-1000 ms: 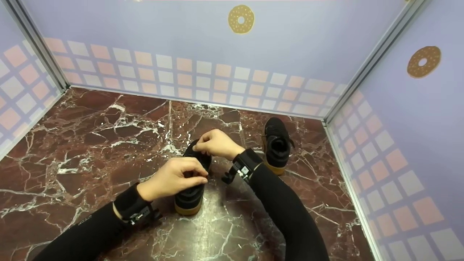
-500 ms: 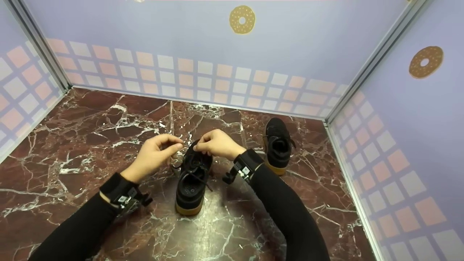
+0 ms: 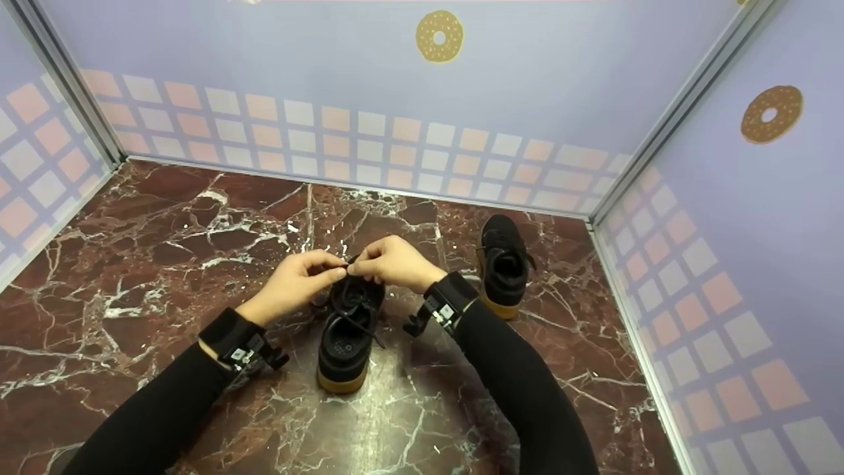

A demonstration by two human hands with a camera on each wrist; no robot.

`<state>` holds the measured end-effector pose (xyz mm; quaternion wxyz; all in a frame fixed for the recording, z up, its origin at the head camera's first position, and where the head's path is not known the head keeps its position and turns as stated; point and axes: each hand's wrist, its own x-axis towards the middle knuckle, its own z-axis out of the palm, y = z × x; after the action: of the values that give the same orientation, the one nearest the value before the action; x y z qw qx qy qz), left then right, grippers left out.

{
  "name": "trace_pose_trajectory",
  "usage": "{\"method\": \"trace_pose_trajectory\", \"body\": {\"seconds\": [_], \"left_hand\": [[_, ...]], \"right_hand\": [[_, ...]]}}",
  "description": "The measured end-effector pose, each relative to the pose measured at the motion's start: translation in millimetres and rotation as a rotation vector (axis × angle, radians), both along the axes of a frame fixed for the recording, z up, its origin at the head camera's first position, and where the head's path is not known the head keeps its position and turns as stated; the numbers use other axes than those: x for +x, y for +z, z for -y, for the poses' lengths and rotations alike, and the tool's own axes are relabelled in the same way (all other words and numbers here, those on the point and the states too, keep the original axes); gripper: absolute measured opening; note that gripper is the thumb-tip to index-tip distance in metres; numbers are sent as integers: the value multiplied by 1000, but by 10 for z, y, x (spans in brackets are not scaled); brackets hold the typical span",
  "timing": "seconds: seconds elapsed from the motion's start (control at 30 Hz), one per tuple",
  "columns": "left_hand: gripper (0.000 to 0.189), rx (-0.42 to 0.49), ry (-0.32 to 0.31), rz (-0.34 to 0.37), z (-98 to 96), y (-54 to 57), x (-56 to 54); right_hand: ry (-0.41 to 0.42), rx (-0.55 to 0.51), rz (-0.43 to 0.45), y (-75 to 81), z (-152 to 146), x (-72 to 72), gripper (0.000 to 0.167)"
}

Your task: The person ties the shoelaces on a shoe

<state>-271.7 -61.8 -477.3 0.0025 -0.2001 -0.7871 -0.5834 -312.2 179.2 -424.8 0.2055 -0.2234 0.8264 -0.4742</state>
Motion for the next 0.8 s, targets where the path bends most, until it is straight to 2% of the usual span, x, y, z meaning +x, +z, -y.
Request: {"method": "trace_pose_trajectory", "body": {"seconds": [0.17,0.27,0.4,0.5,0.57,0.63,0.8], "left_hand": [[18,55,24,13,39,-2,10],[18,79,32,36,62,5,27],[20,124,29,70,78,-3,40],[21,159,18,104,86,-13,50],[21,177,8,122,95,-12,61],[21,201,-9,144,101,-11,72],[16,234,-59,170,117,0,104]], "right_hand": [[-14,11,-33,30,-90,8,20],[-11,26,-67,63,-171,76,20],[47,78,-93,96,-245,270,14],[110,138,-162,100,-255,454,12],[141,172,-255,98,-238,567,13],[151,208,-384,93,-213,669,15],[154,315,-678,43,-140,848,24]]}}
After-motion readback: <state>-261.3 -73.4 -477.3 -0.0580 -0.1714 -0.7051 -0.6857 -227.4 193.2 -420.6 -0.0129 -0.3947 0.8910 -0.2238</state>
